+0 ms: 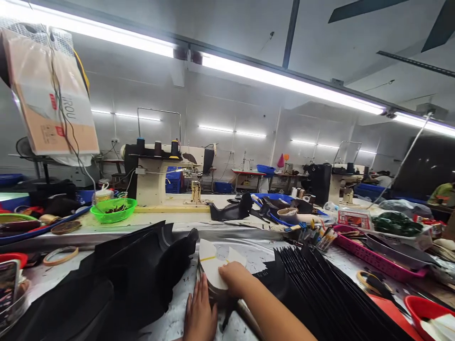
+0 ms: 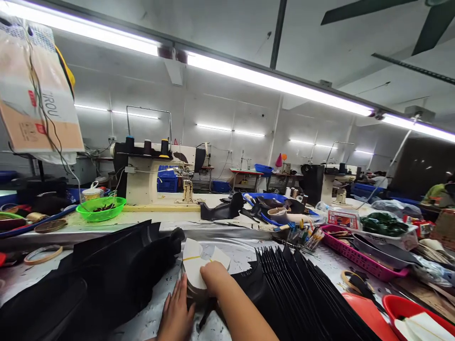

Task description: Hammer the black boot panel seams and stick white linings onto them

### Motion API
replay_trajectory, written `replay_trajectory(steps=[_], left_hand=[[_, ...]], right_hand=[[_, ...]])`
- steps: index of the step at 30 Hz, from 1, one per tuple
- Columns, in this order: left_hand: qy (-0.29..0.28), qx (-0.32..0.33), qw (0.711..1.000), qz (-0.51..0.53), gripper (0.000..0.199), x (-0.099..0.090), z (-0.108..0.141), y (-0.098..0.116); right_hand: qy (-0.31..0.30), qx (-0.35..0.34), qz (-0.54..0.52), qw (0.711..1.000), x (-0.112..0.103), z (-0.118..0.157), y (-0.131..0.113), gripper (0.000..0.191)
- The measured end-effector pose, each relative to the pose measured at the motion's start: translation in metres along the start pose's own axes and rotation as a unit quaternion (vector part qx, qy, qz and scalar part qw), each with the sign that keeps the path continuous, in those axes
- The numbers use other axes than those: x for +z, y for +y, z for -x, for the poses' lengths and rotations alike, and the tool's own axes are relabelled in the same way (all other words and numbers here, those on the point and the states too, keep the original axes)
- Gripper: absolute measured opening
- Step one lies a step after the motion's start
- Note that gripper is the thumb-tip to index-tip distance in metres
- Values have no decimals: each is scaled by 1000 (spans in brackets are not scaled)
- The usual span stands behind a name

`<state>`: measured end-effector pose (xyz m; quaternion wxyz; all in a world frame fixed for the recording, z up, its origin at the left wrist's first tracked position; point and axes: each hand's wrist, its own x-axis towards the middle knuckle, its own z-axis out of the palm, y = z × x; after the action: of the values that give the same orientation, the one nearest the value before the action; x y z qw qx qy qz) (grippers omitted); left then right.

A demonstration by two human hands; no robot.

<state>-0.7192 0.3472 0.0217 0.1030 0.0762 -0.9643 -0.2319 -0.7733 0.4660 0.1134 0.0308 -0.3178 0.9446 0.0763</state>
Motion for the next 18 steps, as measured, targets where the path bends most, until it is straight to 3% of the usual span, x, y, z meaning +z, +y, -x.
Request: replay_trajectory(steps=[6,9,14,18], left_hand=[[-115,16,988,-102,70,-10,12,13],[-110,29,986,-118,71,-14,12,17],[-97,112,983,-111,67,-19,-5,27],[-130,92,983,-95,64,-17,-18,42]], right_hand=[[-27,-27,23,999,-19,4,21,37],[-26,-22,17,999,-20,6,29,36],[-5,-6,11,1000,-20,-1,23,33],[27,12,-2,1000,-17,-5,7,29]])
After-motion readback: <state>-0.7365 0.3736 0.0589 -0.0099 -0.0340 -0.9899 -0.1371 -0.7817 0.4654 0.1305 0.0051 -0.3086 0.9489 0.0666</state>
